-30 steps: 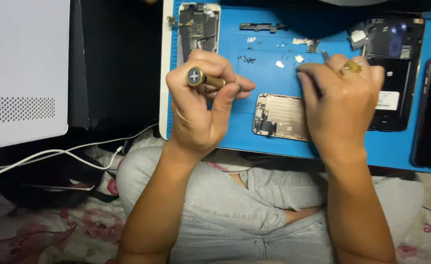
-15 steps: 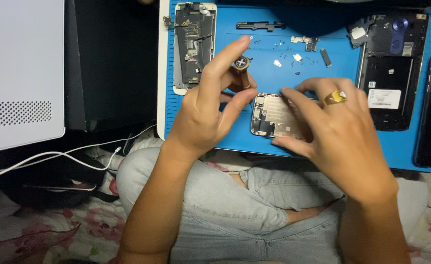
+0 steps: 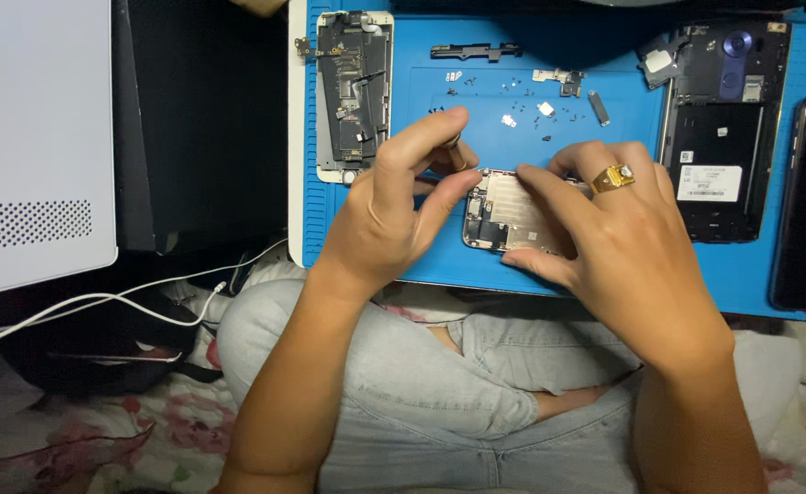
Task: The person uses a screwdriver to remove screws from the back of a disassembled smartphone. They then peel off a metal shielding plate and place it aside, continuing to remove additional screws from the phone's interior.
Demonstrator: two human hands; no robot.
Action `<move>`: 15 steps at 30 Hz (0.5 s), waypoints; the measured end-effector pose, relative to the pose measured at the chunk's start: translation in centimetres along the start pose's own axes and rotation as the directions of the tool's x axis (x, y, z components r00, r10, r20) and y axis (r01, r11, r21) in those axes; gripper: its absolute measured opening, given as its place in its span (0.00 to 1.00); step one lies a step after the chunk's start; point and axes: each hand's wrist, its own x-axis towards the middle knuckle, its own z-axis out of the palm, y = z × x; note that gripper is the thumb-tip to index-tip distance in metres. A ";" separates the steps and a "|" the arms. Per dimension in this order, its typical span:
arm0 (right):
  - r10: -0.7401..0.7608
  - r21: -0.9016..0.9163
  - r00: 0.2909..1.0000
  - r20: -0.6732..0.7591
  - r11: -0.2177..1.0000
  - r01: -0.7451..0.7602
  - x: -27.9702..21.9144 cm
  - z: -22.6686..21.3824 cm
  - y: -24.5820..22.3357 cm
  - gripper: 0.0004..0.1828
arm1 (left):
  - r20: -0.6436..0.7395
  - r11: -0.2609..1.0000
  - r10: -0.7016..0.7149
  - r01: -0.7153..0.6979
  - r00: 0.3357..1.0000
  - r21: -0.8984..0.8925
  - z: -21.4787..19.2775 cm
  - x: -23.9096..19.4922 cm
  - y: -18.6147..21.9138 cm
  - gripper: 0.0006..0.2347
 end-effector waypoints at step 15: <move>-0.001 -0.016 1.000 0.005 1.000 0.001 0.0 -0.2 0.0 0.42 | 0.061 0.990 0.138 -0.139 0.989 0.010 -0.7 0.5 0.5 0.22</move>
